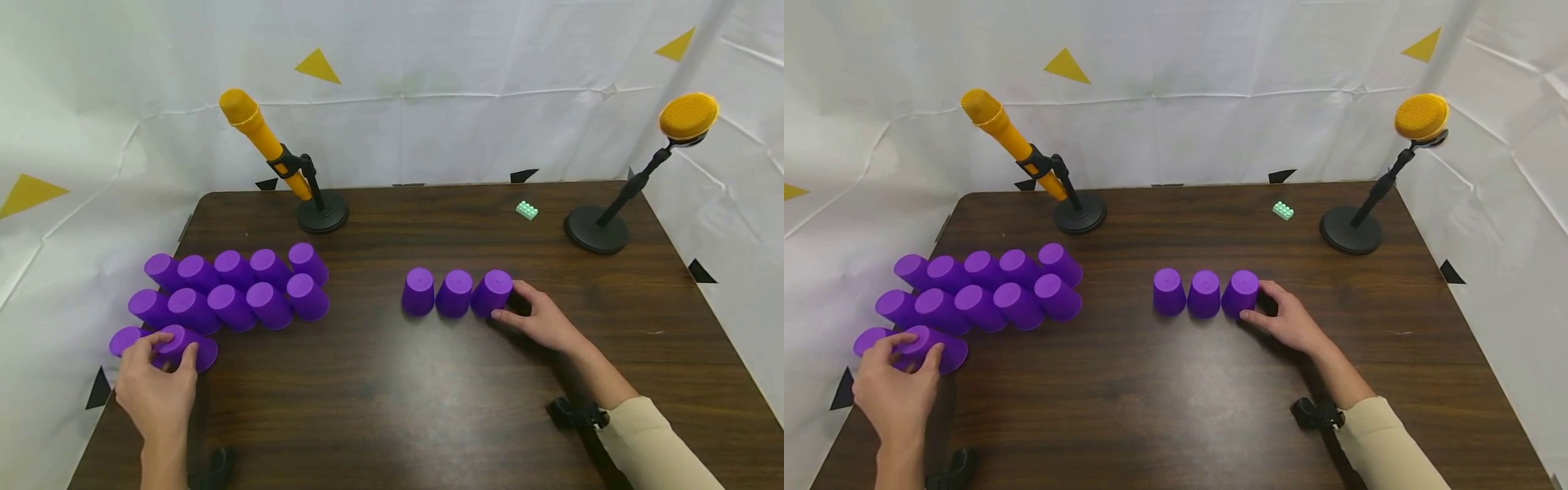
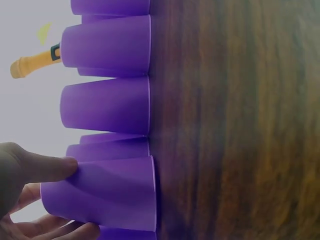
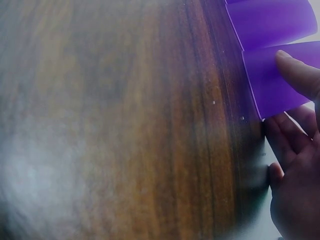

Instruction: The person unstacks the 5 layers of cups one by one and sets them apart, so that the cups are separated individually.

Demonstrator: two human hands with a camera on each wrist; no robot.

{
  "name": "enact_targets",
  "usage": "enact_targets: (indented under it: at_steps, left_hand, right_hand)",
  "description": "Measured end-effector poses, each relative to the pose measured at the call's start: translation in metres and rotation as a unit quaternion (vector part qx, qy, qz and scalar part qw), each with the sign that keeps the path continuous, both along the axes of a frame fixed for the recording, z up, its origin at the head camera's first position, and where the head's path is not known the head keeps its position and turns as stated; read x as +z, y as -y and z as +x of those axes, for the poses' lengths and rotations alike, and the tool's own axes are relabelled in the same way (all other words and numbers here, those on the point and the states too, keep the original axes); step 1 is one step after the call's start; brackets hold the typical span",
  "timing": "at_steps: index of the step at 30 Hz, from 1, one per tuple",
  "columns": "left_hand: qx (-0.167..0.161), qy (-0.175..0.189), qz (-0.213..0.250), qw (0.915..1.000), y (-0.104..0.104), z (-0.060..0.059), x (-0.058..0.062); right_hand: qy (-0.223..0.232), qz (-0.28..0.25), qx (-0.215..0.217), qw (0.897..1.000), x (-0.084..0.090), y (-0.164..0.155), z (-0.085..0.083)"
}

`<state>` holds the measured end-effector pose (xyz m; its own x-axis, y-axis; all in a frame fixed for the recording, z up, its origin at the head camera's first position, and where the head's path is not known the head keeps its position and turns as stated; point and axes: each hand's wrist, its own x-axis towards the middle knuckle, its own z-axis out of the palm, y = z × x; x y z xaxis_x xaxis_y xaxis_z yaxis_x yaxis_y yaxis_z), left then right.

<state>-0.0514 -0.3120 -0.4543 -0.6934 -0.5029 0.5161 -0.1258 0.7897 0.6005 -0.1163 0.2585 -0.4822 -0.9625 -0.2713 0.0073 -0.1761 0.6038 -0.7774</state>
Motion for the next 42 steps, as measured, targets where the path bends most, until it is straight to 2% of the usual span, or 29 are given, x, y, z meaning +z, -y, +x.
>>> enact_targets:
  at_steps: [7, 12, 16, 19, 21, 22, 24, 25, 27, 28, 30, 32, 35, 37, 38, 39, 42]
  left_hand:
    - [0.003, -0.006, 0.008, 0.9999, 0.000, 0.000, -0.003]
    - [-0.004, -0.015, -0.001, 0.9999, 0.000, 0.001, 0.000]
    - [-0.015, -0.059, -0.026, 0.9978, 0.000, 0.005, 0.010]
    - [-0.024, -0.123, -0.024, 0.9918, -0.011, 0.003, 0.020]
    - [-0.049, -0.166, -0.012, 0.9848, -0.027, -0.001, 0.029]
    - [-0.073, -0.187, 0.001, 0.9796, -0.037, -0.003, 0.033]
    - [-0.138, -0.216, 0.023, 0.9664, -0.060, -0.009, 0.037]
    - [-0.178, -0.218, 0.036, 0.9589, -0.072, -0.011, 0.038]
    - [-0.259, -0.196, 0.062, 0.9439, -0.097, -0.016, 0.034]
    - [-0.297, -0.173, 0.072, 0.9363, -0.109, -0.019, 0.031]
    - [-0.361, -0.100, 0.078, 0.9238, -0.132, -0.024, 0.023]
    - [-0.412, -0.014, 0.064, 0.9087, -0.154, -0.029, 0.015]
    - [-0.471, 0.086, 0.030, 0.8774, -0.184, -0.038, 0.006]
    - [-0.494, 0.115, 0.017, 0.8617, -0.201, -0.045, 0.002]
    - [-0.500, 0.118, 0.014, 0.8580, -0.209, -0.049, 0.001]
    - [-0.503, 0.115, 0.015, 0.8565, -0.217, -0.053, -0.001]
    - [-0.499, 0.092, 0.030, 0.8614, -0.238, -0.063, -0.004]
  right_hand:
    - [0.001, -0.002, 0.001, 1.000, 0.001, 0.000, 0.001]
    - [0.003, -0.002, 0.000, 1.000, -0.001, -0.002, -0.001]
    - [0.007, 0.000, 0.002, 1.000, -0.001, -0.002, -0.001]
    - [0.004, 0.000, 0.002, 1.000, -0.001, -0.001, 0.000]
    - [0.004, 0.001, 0.000, 1.000, -0.001, -0.002, 0.000]
    - [0.004, 0.000, -0.001, 1.000, -0.001, -0.002, 0.000]
    - [0.007, 0.000, -0.003, 1.000, 0.000, -0.002, 0.001]
    - [0.009, 0.000, -0.003, 1.000, 0.000, -0.002, 0.001]
    - [0.009, 0.000, -0.004, 1.000, 0.000, -0.003, 0.001]
    - [0.009, -0.001, -0.004, 1.000, 0.000, -0.003, 0.001]
    - [0.006, -0.001, -0.005, 1.000, 0.001, -0.003, 0.001]
    - [0.003, -0.002, -0.006, 1.000, 0.001, -0.003, 0.002]
    - [-0.001, -0.003, -0.006, 1.000, -0.001, -0.003, 0.002]
    - [-0.007, -0.002, -0.005, 1.000, -0.002, -0.003, 0.001]
    - [-0.008, -0.002, -0.005, 1.000, -0.002, -0.003, 0.001]
    - [-0.009, -0.002, -0.005, 1.000, -0.002, -0.002, 0.000]
    - [-0.007, -0.002, -0.004, 1.000, -0.002, -0.002, -0.001]
